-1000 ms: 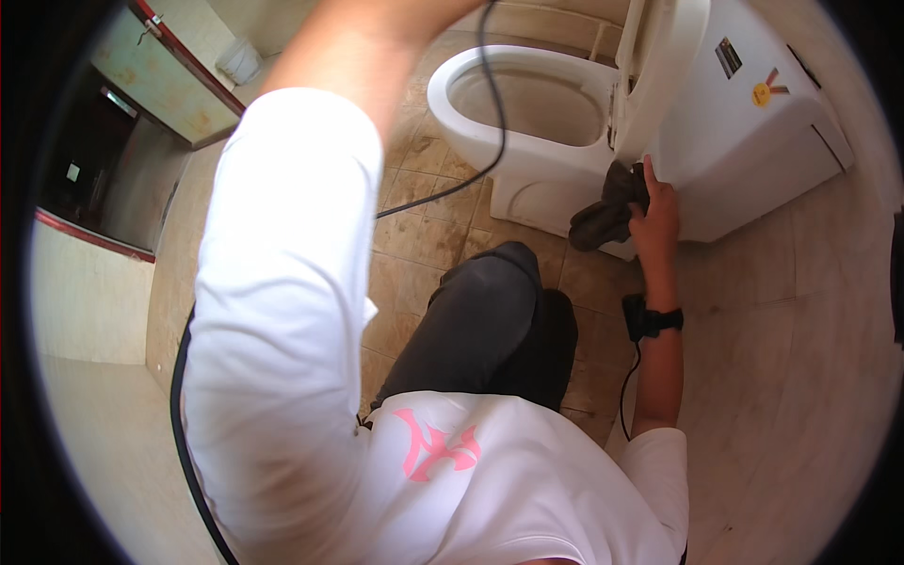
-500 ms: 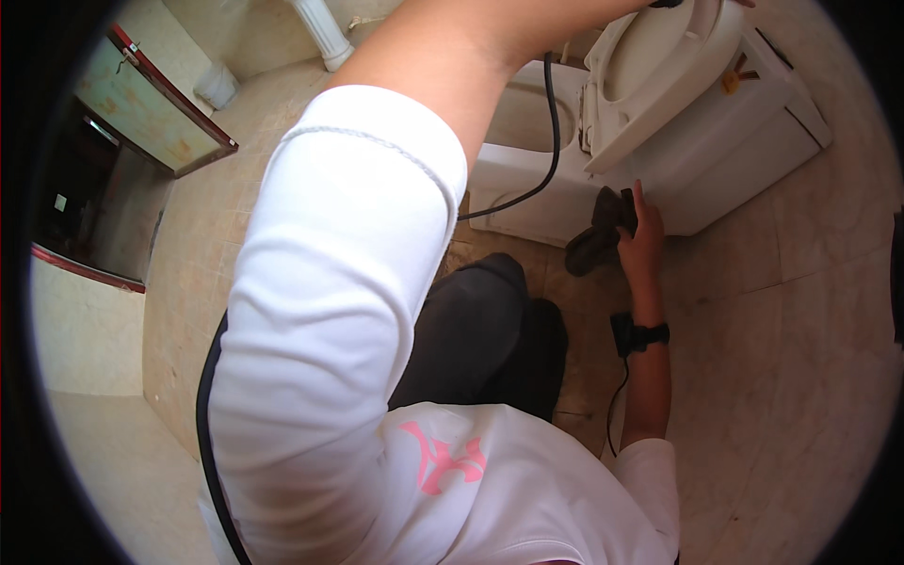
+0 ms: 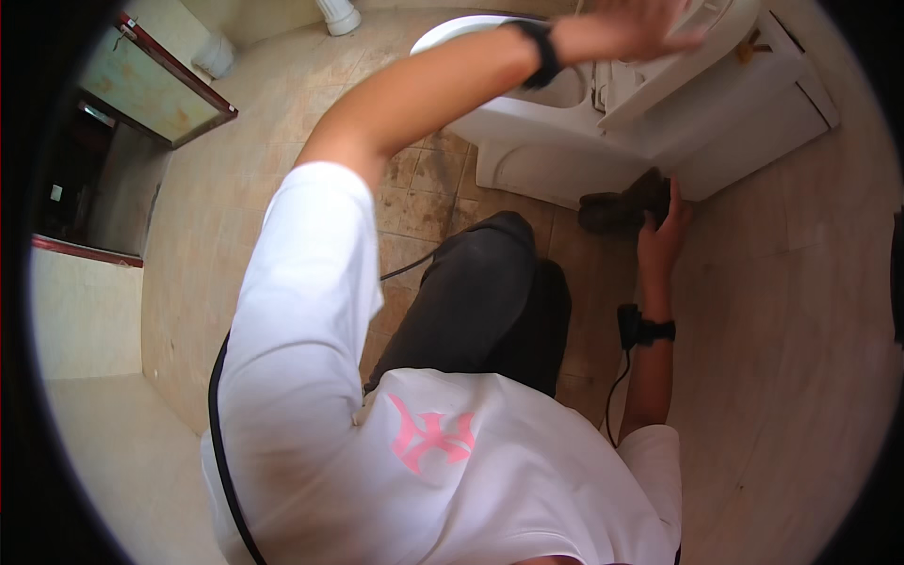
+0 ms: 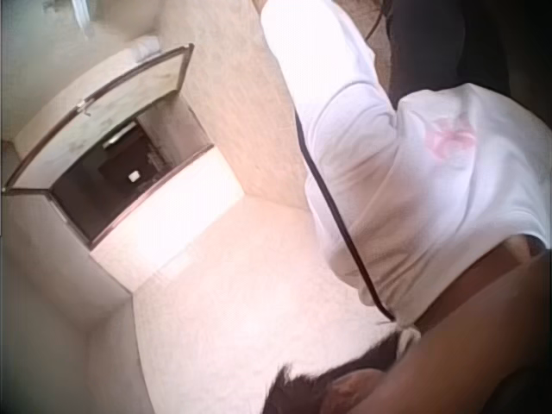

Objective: The person wipes the interior rim and bowl of a toilet using a cloth, then cleans the lid, tank, and base of the fixture.

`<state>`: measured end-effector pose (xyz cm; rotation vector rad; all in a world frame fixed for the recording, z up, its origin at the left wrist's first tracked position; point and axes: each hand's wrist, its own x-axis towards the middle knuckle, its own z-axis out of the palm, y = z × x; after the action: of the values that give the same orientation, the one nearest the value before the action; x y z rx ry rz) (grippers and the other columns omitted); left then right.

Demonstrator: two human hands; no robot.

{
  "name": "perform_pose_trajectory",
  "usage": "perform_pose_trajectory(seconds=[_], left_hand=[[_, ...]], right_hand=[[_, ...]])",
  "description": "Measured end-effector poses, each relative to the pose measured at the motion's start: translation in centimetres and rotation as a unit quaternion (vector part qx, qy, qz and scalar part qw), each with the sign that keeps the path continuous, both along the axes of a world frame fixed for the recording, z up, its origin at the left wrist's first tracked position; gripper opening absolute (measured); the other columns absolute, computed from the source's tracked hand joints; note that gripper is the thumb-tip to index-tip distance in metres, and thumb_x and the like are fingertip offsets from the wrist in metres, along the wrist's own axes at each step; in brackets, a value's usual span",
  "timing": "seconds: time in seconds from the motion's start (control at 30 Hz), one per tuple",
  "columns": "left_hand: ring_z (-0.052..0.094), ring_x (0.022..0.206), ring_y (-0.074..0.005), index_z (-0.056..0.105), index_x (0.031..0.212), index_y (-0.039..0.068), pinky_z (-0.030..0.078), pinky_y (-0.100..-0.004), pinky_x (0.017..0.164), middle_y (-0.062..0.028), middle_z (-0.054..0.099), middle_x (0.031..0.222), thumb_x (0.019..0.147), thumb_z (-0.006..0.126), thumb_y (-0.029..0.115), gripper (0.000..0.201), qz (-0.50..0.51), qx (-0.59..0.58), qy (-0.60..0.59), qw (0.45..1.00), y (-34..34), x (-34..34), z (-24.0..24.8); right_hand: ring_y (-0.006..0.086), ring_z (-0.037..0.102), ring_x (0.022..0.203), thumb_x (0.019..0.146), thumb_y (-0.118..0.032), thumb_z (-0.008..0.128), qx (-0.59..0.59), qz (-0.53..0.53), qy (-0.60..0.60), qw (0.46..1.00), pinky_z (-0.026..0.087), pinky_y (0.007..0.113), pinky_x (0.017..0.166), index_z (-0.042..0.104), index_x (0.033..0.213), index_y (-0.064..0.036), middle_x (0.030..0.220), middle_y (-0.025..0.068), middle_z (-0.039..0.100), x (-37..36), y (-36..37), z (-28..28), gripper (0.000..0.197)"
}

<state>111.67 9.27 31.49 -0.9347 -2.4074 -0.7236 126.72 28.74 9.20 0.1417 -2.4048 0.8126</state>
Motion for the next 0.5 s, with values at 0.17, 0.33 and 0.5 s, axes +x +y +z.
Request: perform_pose_trajectory(seconds=[0.17, 0.33, 0.5], left_hand=[[0.067, 0.081, -0.0304, 0.069, 0.093, 0.020, 0.051, -0.0450, 0.067, -0.0092, 0.069, 0.083, 0.081, 0.066, 0.042, 0.025, -0.086, -0.353, -0.103, 0.926, -7.9, 6.6, -17.5], [0.064, 0.099, -0.0362, 0.056, 0.131, 0.011, 0.049, -0.0413, 0.085, -0.0159, 0.069, 0.102, 0.072, 0.076, 0.040, 0.069, -0.104, -0.275, -0.294, 0.910, -10.0, 12.7, -23.2], [0.064, 0.098, -0.0373, 0.053, 0.132, 0.010, 0.049, -0.0420, 0.084, -0.0171, 0.069, 0.100, 0.070, 0.077, 0.040, 0.074, -0.084, -0.048, -0.252, 0.963, -11.7, 13.0, -23.5]], right_hand=[[0.0330, 0.049, 0.105, 0.089, 0.004, 0.056, -0.071, 0.023, -0.114, 0.991, 0.043, 0.041, 0.092, 0.048, 0.143, -0.0247, 0.120, 0.0166, 0.040, 2.0, -1.2, 0.9, 0.062], [0.0340, 0.048, 0.109, 0.090, 0.003, 0.056, -0.107, 0.061, -0.040, 0.992, 0.042, 0.041, 0.095, 0.051, 0.140, -0.0214, 0.121, 0.0177, 0.038, 3.5, -5.9, 1.5, 0.055], [0.0360, 0.046, 0.116, 0.092, 0.000, 0.057, -0.192, 0.087, 0.007, 0.978, 0.041, 0.042, 0.101, 0.044, 0.138, -0.0094, 0.126, 0.0198, 0.034, 5.3, -12.0, 2.7, 0.049]])
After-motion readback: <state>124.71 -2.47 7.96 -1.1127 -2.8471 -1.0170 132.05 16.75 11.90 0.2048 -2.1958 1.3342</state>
